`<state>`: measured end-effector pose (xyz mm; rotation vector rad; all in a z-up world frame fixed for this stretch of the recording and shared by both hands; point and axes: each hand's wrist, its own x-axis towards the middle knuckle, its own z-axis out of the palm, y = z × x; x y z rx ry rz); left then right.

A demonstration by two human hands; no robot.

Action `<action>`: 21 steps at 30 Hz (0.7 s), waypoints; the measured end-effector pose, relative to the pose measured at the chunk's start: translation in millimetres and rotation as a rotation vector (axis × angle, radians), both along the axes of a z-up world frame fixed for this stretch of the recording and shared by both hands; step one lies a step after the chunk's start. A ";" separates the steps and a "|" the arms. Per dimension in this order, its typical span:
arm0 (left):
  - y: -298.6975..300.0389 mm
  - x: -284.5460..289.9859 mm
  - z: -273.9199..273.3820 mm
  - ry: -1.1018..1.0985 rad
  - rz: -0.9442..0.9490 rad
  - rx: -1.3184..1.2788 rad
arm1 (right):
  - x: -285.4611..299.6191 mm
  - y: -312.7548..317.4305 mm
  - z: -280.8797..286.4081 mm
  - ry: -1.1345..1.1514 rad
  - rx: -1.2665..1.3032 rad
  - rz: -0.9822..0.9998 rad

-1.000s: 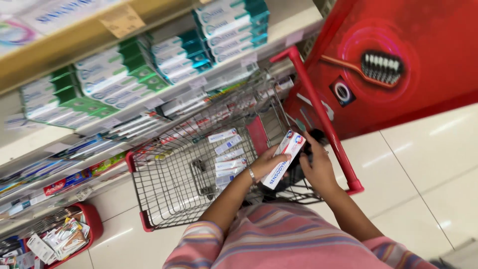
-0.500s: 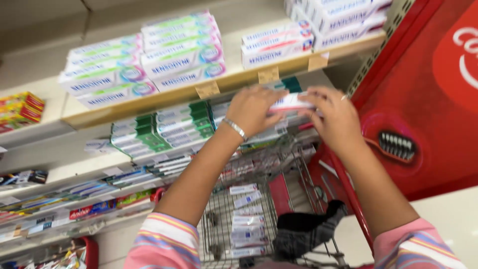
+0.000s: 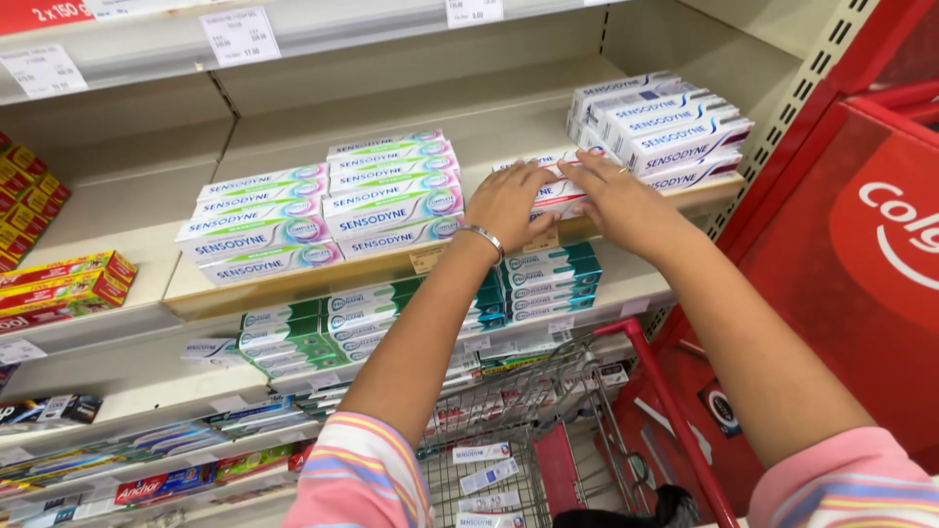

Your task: Selecting boxes of toothpaste from a store shelf and placing them into a shopping cart.

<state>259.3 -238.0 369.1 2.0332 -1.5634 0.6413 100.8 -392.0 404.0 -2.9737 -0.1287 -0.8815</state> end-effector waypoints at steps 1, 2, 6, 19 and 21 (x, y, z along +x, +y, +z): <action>2.2 -3.4 5.0 -0.004 -0.001 -0.003 | 5.6 -8.2 -3.2 -0.004 -0.003 -0.001; 5.0 -7.3 9.0 0.058 0.024 0.025 | 10.8 -15.9 -7.4 0.008 0.032 0.035; 12.0 -18.4 25.0 0.124 0.052 0.046 | 25.1 -7.4 1.1 -0.065 0.089 0.021; -19.2 10.7 -41.5 0.354 0.238 -0.466 | 78.8 -16.5 -25.0 -0.115 0.044 -0.161; -19.3 11.9 -36.5 0.668 0.151 -0.514 | 78.8 -18.8 -22.0 -0.071 0.037 -0.140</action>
